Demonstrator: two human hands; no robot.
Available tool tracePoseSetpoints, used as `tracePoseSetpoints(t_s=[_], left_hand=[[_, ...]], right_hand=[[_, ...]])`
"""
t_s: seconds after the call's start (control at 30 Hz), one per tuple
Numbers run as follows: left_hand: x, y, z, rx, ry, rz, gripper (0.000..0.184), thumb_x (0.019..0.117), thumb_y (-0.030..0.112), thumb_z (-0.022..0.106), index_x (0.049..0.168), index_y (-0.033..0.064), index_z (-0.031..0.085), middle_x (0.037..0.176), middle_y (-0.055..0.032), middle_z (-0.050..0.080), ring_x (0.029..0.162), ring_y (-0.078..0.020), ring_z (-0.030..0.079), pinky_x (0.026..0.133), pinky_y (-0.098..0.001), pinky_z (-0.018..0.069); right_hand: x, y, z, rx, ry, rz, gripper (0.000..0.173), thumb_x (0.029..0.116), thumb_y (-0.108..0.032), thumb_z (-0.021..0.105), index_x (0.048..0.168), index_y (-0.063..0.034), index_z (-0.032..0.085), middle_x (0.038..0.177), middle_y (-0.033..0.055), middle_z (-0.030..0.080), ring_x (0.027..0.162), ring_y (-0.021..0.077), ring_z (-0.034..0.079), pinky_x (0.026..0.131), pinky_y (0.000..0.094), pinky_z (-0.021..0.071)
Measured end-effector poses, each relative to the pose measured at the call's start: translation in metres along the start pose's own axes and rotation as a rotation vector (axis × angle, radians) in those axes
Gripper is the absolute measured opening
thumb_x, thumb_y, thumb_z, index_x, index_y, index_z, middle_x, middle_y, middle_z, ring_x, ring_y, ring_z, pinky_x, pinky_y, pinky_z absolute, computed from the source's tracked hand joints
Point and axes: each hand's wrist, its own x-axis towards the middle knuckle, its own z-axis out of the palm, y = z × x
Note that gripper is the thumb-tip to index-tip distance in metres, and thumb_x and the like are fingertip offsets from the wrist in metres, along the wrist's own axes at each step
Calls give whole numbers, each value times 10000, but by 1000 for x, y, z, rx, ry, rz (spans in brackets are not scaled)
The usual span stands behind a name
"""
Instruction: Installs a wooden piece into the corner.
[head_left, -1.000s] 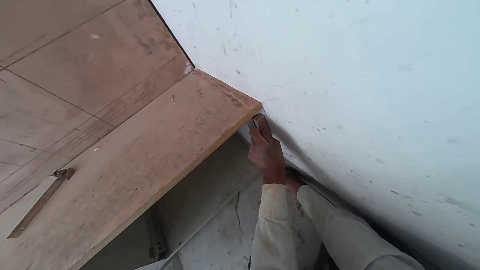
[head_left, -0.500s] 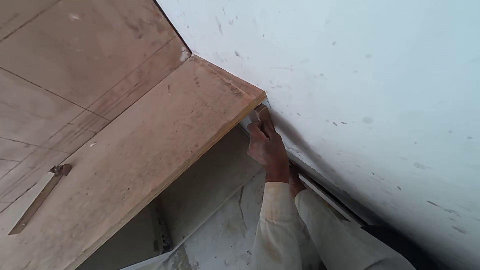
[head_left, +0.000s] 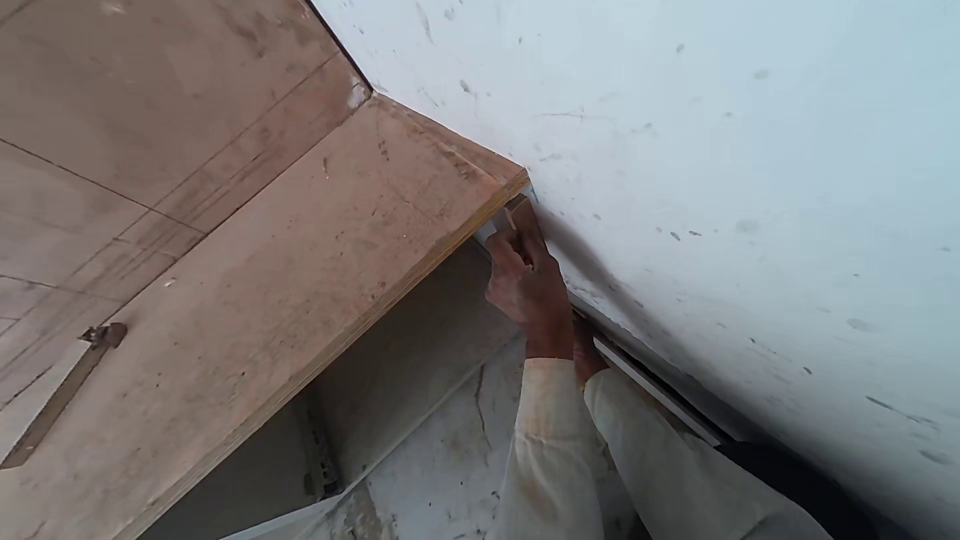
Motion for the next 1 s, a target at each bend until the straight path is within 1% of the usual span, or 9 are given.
tracePoseSetpoints(t_s=[0.03,0.1,0.2,0.27,0.4,0.53,0.7,0.87,1.0], left_hand=[[0,-1,0,-18,15,21,215,930,284,759,1058,130,681,795,68,742,694,-19,705,665,-257,595],[2,-3,-1,-98,36,78,207,926,223,765,1062,91,682,826,40,758,701,-26,718,661,-234,610],[-4,33,-27,-211,-66,-14,191,939,79,718,1095,-19,668,897,-73,752,756,-61,712,724,-231,580],[-6,48,-37,-242,-125,-77,220,941,67,713,1126,-33,651,948,-94,745,817,-51,705,770,-212,563],[-5,50,-39,-300,-178,-136,308,909,49,741,1178,-14,605,1015,-101,727,899,-80,717,815,-239,574],[4,50,-44,-368,-234,-183,296,894,9,735,1154,6,592,958,-52,712,832,-39,702,771,-209,578],[-5,56,-45,-367,-255,-116,324,875,64,750,1140,26,569,886,-16,669,739,-15,654,693,-190,554],[-7,45,-43,-378,-224,-84,382,910,102,711,1239,-31,568,1069,-99,680,945,-79,687,862,-238,573],[-5,47,-44,-392,-174,-25,340,899,36,703,1205,-44,580,1046,-105,703,940,-71,699,853,-224,576]], right_hand=[[-11,-12,32,-71,269,104,379,1105,-204,461,1456,-66,496,1371,212,581,1139,329,645,935,436,546],[-14,-13,45,-130,390,127,469,1101,-286,480,1514,-71,417,1459,191,515,1200,305,619,949,412,540],[1,10,16,-121,391,57,481,1107,-357,438,1502,-87,396,1339,175,557,965,235,673,769,350,579],[2,14,7,-55,438,44,459,1116,-348,406,1491,-84,400,1322,175,582,903,219,682,731,338,577],[-3,15,4,53,507,2,424,1116,-299,404,1458,-47,409,1323,194,597,937,212,698,751,319,579],[-4,16,0,45,522,9,425,1121,-271,394,1464,-20,407,1303,213,590,971,243,684,795,354,574],[-2,18,2,52,528,-12,362,1116,-205,378,1404,0,455,1132,167,606,845,184,664,716,298,562],[4,22,-3,106,440,-75,283,1075,-94,466,1342,-15,512,1202,139,627,930,186,688,786,301,589],[9,25,6,110,404,-114,219,1050,-46,493,1264,-31,540,1099,90,639,875,142,687,752,272,598]])
